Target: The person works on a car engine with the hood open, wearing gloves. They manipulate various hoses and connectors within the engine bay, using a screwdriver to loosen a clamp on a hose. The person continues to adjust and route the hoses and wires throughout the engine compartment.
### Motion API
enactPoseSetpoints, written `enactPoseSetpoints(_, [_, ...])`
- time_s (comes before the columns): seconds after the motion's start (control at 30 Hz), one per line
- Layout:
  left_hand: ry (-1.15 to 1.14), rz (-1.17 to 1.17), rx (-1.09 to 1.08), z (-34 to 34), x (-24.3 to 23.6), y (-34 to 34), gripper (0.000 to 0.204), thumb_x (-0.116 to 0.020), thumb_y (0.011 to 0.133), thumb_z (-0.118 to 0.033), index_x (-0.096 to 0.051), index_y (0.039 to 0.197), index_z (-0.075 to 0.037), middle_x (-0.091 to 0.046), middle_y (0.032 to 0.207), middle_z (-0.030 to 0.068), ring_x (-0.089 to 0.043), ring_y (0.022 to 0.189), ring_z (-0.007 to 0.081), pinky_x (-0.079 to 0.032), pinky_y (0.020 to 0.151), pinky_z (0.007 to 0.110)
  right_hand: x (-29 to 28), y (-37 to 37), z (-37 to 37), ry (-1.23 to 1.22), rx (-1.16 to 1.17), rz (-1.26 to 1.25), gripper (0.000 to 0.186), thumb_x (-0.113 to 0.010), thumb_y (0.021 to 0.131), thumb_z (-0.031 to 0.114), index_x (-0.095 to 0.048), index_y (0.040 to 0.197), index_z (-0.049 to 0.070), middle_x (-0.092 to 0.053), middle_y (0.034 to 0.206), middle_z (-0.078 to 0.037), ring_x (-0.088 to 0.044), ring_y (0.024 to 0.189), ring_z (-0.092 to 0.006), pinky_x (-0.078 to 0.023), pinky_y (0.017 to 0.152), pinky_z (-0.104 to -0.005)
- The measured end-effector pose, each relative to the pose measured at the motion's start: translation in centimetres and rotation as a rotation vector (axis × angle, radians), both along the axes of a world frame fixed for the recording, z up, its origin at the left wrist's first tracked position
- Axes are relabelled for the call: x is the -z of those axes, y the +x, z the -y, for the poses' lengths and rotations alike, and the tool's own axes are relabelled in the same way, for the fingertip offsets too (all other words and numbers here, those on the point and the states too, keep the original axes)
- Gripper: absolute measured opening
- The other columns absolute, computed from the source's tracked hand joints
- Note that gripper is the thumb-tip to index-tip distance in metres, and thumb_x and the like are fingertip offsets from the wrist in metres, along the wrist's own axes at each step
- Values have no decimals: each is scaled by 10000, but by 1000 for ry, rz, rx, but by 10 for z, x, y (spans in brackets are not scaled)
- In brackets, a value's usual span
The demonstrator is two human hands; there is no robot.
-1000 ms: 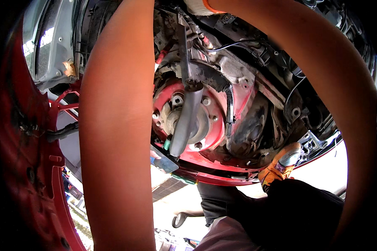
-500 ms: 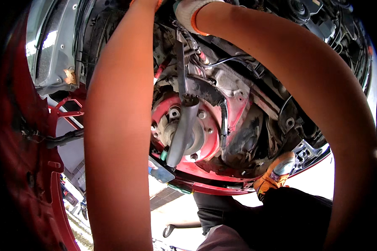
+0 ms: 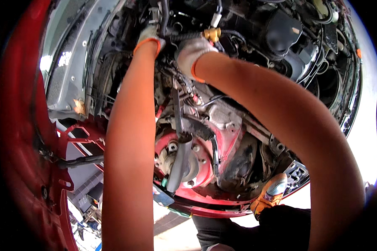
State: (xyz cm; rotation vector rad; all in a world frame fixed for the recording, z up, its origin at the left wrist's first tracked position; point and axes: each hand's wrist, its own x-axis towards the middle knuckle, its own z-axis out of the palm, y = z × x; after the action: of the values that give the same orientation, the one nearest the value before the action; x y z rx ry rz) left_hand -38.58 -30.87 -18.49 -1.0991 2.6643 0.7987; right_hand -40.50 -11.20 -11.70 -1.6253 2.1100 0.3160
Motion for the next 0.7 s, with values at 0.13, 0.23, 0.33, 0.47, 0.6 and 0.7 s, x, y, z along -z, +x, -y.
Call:
enactPoseSetpoints(0.13, [27, -10, -55, 7, -2, 15, 293, -599, 958, -279, -689, 1127, -57, -710, 1075, 161, -638, 890, 310, -517, 838, 413, 50, 46, 13, -27, 179, -667, 188, -754, 593, 99, -754, 763, 18, -651, 727, -186, -649, 682, -332, -518, 533, -482])
enactPoseSetpoints(0.23, [-267, 127, 140, -38, -28, 1, 309, -612, 956, -303, -694, 1130, -62, -708, 1083, 174, -653, 924, 340, -514, 828, 421, 126, 41, 24, 80, 225, -742, 95, -710, 643, 100, -736, 722, 54, -614, 670, -123, -619, 632, -266, -491, 531, -444])
enactPoseSetpoints(0.33, [8, -17, 22, -14, 31, -24, 532, -540, 959, -531, -684, 1176, -68, -690, 1137, 213, -637, 1015, 403, -493, 847, 436, 167, 13, 32, -108, 419, -571, 104, -638, 773, 140, -724, 717, 120, -624, 676, -38, -623, 632, -189, -504, 554, -402])
enactPoseSetpoints(0.47, [30, 18, -162, 0, 20, 17, 505, -593, 938, -491, -676, 1167, -48, -702, 1117, 195, -650, 963, 377, -502, 847, 434, 82, 28, 25, -178, 201, -64, 91, -681, 754, 161, -754, 798, 127, -680, 761, -58, -670, 722, -236, -538, 618, -411])
enactPoseSetpoints(0.6, [-16, -7, -83, -10, 5, 4, 404, -687, 887, -382, -690, 1133, -61, -711, 1089, 189, -653, 935, 380, -509, 842, 448, 2, 6, -12, -106, 58, 126, 198, -753, 688, 139, -793, 881, 111, -734, 847, -99, -719, 827, -306, -570, 680, -443])
enactPoseSetpoints(0.7, [-69, 50, -14, -17, -3, 4, 378, -691, 890, -360, -696, 1113, -54, -712, 1072, 194, -650, 928, 375, -507, 847, 444, 28, 16, 3, -98, 239, -9, 251, -764, 686, 146, -796, 928, 86, -755, 921, -119, -733, 867, -316, -580, 706, -447])
